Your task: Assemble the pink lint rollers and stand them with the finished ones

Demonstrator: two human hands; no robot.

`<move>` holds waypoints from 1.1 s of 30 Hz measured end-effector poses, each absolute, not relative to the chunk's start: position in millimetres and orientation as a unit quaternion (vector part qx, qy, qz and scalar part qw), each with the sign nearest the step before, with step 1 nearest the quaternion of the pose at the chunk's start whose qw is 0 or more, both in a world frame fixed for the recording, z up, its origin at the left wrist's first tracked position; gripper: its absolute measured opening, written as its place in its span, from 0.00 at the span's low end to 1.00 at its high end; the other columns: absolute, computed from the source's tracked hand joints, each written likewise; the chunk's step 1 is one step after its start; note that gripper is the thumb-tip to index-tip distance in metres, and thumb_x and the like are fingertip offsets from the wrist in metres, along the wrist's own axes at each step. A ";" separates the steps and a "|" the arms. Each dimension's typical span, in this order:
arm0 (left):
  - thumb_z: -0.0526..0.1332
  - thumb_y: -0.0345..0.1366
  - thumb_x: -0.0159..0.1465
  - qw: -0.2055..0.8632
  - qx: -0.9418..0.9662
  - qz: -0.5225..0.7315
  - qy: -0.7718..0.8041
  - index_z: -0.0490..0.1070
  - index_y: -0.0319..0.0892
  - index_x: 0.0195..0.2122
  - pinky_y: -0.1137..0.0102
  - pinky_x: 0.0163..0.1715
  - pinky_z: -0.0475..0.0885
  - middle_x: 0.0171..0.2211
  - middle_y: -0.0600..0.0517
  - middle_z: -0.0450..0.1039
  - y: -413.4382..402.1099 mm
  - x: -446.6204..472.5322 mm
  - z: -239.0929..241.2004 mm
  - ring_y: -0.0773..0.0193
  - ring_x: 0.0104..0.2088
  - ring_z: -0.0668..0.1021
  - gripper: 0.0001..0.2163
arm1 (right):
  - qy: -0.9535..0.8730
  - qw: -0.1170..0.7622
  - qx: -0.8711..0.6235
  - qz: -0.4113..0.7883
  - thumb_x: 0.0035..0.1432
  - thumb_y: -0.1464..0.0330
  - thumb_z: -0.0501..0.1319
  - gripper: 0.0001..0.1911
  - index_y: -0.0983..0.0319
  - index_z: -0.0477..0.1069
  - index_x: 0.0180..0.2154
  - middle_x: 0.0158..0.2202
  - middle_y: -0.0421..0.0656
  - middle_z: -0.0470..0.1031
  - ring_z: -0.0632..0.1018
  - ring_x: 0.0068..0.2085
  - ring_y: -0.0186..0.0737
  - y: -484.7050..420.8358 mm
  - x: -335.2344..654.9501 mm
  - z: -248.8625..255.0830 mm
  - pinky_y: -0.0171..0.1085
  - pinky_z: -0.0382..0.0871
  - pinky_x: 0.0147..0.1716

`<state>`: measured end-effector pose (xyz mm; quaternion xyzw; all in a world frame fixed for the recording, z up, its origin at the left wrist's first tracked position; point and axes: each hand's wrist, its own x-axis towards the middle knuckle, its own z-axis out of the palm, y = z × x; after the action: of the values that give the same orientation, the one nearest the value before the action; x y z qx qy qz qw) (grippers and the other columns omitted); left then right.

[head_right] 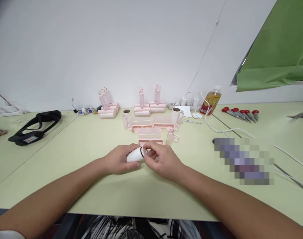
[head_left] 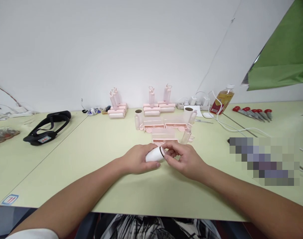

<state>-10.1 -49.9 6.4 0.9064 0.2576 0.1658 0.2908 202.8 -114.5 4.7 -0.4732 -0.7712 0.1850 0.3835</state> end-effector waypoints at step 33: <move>0.61 0.46 0.61 0.313 0.867 0.282 0.267 0.48 0.45 0.64 0.69 0.33 0.68 0.41 0.49 0.74 -46.5 -12.4 -2.5 0.62 0.33 0.75 0.33 | -0.789 0.458 -0.376 0.163 0.59 0.73 0.58 0.20 0.56 0.64 0.53 0.45 0.46 0.66 0.73 0.32 0.33 -116.6 201.8 1.9 0.36 0.73 0.31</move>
<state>-12.4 -46.5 -2.5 0.8668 0.2674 0.2818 0.3126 201.8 -116.6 1.9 -0.3764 -0.7888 0.1634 0.4577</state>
